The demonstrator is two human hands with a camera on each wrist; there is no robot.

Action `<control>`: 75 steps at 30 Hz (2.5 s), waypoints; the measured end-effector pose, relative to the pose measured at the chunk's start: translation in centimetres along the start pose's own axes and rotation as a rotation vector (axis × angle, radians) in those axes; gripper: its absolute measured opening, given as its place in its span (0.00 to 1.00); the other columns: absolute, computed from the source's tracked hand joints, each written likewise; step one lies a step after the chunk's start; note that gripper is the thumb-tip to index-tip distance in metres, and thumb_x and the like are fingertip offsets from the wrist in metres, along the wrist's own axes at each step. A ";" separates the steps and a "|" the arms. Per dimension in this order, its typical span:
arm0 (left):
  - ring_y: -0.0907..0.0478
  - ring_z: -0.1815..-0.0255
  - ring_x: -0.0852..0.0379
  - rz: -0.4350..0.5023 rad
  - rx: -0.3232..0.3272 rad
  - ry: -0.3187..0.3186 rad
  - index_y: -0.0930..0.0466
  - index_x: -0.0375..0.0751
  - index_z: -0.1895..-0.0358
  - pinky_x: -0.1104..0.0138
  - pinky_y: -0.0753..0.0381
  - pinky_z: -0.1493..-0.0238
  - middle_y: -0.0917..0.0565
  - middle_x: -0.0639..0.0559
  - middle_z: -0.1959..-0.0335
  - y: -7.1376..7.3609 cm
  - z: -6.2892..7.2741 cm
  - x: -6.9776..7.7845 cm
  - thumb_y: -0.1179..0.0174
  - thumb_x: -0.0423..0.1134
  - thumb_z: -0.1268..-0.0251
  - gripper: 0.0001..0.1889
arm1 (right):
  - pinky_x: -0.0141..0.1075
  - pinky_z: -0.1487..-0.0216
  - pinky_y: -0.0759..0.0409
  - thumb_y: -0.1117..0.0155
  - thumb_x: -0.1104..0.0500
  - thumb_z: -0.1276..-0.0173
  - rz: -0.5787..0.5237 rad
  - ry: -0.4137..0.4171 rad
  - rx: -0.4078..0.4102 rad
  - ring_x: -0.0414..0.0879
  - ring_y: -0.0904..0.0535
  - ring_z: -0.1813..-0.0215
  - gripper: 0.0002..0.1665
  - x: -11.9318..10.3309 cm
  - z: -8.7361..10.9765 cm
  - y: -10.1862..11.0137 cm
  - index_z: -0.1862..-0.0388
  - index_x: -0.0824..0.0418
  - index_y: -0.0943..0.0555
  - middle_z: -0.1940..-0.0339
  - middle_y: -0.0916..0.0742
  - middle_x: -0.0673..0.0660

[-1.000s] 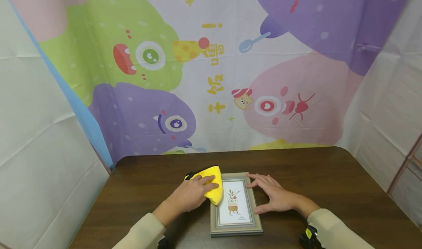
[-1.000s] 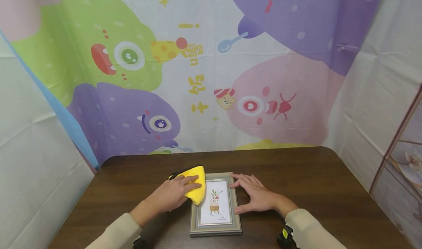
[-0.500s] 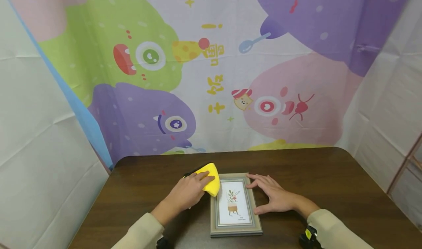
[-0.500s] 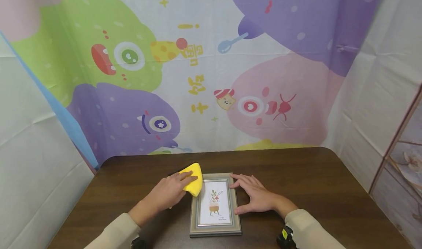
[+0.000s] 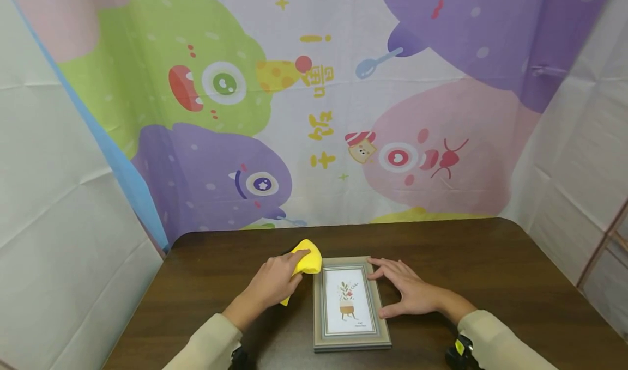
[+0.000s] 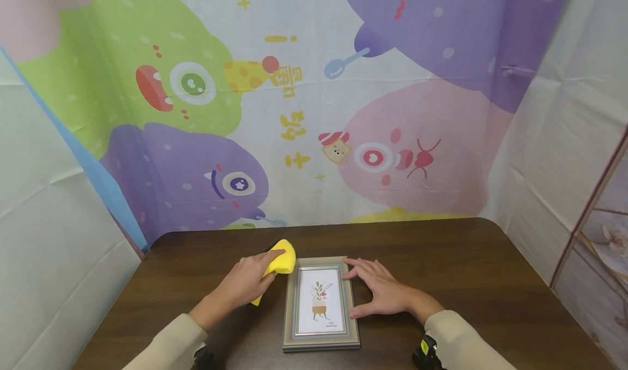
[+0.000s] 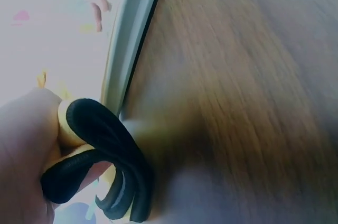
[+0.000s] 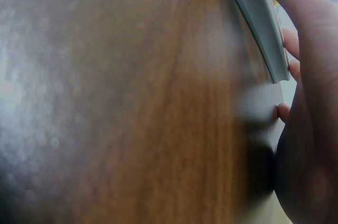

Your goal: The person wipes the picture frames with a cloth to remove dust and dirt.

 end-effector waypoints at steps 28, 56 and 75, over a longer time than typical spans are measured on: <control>0.21 0.59 0.52 0.057 -0.121 0.094 0.15 0.41 0.31 0.56 0.18 0.63 0.10 0.43 0.53 -1.4 -1.2 0.4 0.35 0.39 0.23 0.21 | 0.88 0.18 0.62 0.15 0.40 0.33 -0.008 -0.014 -0.002 0.76 0.46 0.08 0.43 -0.1 0.0 0.0 0.24 0.47 0.23 0.05 0.37 0.63; 0.22 0.63 0.55 0.121 -0.104 0.096 0.15 0.40 0.31 0.59 0.21 0.64 0.11 0.46 0.58 -1.3 0.1 0.8 0.37 0.40 0.23 0.21 | 0.88 0.19 0.61 0.15 0.40 0.33 0.003 -0.006 -0.004 0.76 0.45 0.08 0.43 -0.1 0.0 0.0 0.24 0.47 0.23 0.06 0.36 0.64; 0.28 0.67 0.62 0.181 -0.071 0.060 0.14 0.41 0.34 0.67 0.29 0.69 0.15 0.53 0.66 -0.9 3.0 2.0 0.36 0.38 0.23 0.19 | 0.89 0.20 0.61 0.15 0.40 0.33 0.002 0.004 0.000 0.77 0.44 0.09 0.43 -0.5 0.0 0.2 0.25 0.49 0.23 0.06 0.36 0.65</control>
Point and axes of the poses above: each hand's wrist, its own z-axis away from the middle knuckle, its own y-axis out of the back of the hand, x = y × z, the point moved 5 cm from there along -z, towards the middle knuckle
